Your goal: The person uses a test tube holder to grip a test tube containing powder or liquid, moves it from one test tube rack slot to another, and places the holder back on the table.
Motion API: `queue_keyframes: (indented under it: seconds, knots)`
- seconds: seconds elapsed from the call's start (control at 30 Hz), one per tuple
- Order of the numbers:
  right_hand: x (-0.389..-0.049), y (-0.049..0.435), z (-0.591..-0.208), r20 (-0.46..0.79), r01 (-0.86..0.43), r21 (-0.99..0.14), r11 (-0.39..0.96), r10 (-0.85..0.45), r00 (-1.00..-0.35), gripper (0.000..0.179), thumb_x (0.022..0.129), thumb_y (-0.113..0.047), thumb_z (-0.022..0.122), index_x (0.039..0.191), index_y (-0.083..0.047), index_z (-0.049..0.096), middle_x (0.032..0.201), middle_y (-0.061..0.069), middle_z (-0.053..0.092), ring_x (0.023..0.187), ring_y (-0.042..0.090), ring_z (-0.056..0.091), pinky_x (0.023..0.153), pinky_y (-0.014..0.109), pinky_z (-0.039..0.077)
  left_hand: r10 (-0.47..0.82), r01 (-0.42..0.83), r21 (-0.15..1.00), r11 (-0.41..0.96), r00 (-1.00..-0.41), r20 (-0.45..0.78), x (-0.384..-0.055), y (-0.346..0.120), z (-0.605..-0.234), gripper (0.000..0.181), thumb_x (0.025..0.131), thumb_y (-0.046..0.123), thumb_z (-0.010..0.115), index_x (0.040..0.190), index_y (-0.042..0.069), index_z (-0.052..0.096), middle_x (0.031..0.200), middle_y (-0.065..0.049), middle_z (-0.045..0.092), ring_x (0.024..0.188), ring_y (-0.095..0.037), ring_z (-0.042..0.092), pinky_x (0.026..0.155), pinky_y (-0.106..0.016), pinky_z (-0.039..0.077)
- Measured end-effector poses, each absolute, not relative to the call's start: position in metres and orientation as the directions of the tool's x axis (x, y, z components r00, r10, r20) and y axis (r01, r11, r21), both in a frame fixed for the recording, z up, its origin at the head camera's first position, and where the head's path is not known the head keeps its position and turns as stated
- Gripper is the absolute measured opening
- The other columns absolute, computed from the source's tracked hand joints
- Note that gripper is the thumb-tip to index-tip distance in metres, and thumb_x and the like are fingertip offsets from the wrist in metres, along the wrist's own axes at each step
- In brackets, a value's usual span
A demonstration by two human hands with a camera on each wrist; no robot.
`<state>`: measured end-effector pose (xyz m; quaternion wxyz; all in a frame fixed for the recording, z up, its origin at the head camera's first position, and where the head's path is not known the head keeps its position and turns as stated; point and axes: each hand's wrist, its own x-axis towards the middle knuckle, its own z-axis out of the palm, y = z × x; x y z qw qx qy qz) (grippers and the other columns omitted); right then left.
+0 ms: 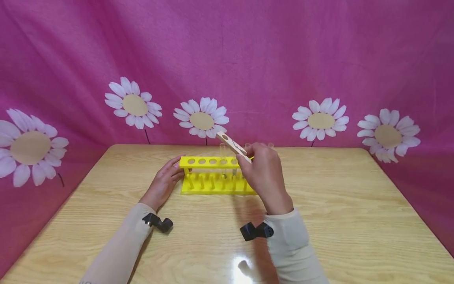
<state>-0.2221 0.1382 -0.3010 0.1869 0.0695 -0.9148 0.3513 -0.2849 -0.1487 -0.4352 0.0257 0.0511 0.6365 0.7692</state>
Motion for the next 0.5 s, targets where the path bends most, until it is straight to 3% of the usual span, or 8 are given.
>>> queue_keyframes:
  seconds: [0.17, 0.23, 0.37, 0.5]
  knots:
    - [-0.2236, 0.1340, -0.3062, 0.430, -0.293, -0.602, 0.743, -0.007, -0.903, 0.019, 0.087, -0.017, 0.072, 0.093, 0.000, 0.067, 0.078, 0.010, 0.061, 0.065, 0.024, 0.048, 0.071, 0.036, 0.046, 0.105, 0.020, 0.985, -0.171, -0.994, 0.039, -0.2845, -0.1482, -0.4354, 0.053, 0.099, 0.033, 0.054, 0.146, 0.012, 0.041, 0.144, -0.008, 0.043, 0.124, -0.028, 0.047, 0.112, -0.042, 0.031]
    - [-0.2237, 0.1327, -0.3075, 0.442, -0.301, -0.588, 0.751, -0.013, -0.897, 0.018, 0.086, -0.016, 0.072, 0.092, 0.000, 0.067, 0.076, 0.010, 0.060, 0.065, 0.024, 0.047, 0.072, 0.037, 0.044, 0.107, 0.021, 0.985, -0.169, -0.993, 0.040, -0.2843, -0.1480, -0.4360, 0.054, 0.099, 0.033, 0.054, 0.147, 0.011, 0.040, 0.145, -0.007, 0.043, 0.124, -0.028, 0.046, 0.112, -0.042, 0.031]
    - [-0.2246, 0.1313, -0.3091, 0.458, -0.307, -0.563, 0.767, -0.020, -0.889, 0.018, 0.086, -0.016, 0.073, 0.091, 0.000, 0.066, 0.075, 0.009, 0.058, 0.065, 0.024, 0.047, 0.058, 0.033, 0.041, 0.104, 0.025, 0.983, -0.180, -0.994, 0.045, -0.2842, -0.1475, -0.4365, 0.052, 0.100, 0.030, 0.052, 0.146, 0.011, 0.040, 0.142, -0.009, 0.045, 0.121, -0.027, 0.049, 0.111, -0.041, 0.031]
    - [-0.2256, 0.1316, -0.3097, 0.457, -0.308, -0.565, 0.765, -0.020, -0.889, 0.018, 0.086, -0.017, 0.072, 0.091, 0.000, 0.067, 0.074, 0.009, 0.058, 0.065, 0.023, 0.047, 0.053, 0.032, 0.040, 0.103, 0.025, 0.981, -0.191, -0.994, 0.045, -0.2847, -0.1481, -0.4360, 0.046, 0.101, 0.027, 0.051, 0.145, 0.014, 0.043, 0.137, -0.013, 0.050, 0.116, -0.025, 0.053, 0.110, -0.040, 0.033]
